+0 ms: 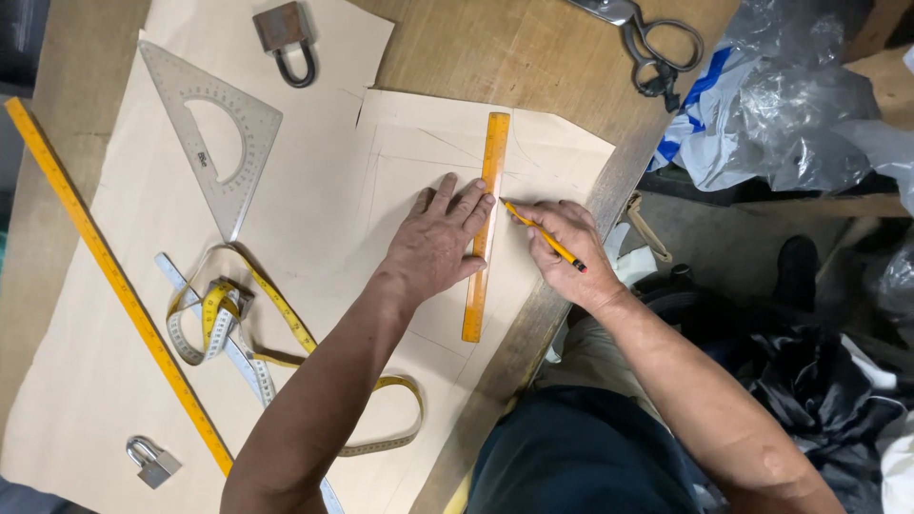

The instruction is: The person uses a pencil, a flexible measuring tape, a straight ruler, and a set square to draw lines and curves on a large sheet of paper. They measure and mark the paper repeatedly, adjusting the tools to create a pattern layout.

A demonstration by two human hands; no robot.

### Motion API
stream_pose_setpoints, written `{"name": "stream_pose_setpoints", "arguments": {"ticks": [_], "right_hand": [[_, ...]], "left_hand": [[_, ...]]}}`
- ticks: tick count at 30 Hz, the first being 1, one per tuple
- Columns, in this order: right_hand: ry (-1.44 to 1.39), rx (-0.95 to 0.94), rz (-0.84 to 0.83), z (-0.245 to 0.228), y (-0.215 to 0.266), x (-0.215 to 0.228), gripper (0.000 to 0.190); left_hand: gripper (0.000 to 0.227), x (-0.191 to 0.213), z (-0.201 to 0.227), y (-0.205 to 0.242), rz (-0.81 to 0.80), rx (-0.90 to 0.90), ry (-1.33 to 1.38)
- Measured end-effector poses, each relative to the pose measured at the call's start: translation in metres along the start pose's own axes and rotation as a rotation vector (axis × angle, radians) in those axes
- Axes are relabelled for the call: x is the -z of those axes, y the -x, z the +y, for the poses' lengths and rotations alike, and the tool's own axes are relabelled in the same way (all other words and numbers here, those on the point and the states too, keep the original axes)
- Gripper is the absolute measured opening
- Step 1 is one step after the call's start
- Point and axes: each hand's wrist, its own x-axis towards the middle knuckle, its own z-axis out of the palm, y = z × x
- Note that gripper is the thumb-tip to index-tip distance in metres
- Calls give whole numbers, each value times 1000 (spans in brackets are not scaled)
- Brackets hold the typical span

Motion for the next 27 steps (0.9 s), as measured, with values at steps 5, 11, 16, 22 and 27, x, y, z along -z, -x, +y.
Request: {"name": "stream_pose_setpoints", "arguments": {"ticks": [5, 11, 16, 22, 27], "right_hand": [[43, -82, -62, 2, 8, -2, 32], [65, -88, -90, 1, 7, 1, 32], [68, -65, -106, 1, 12, 1, 31], [100, -55, -138, 7, 16, 2, 31], [99, -53, -166, 3, 15, 5, 33]], "left_hand": [[82, -1, 3, 2, 12, 19, 27], [81, -3, 16, 10, -16, 48, 98], [83, -8, 19, 10, 4, 71, 125], [86, -16, 26, 11, 46, 99, 142], [85, -22, 42, 16, 59, 146, 189]]}}
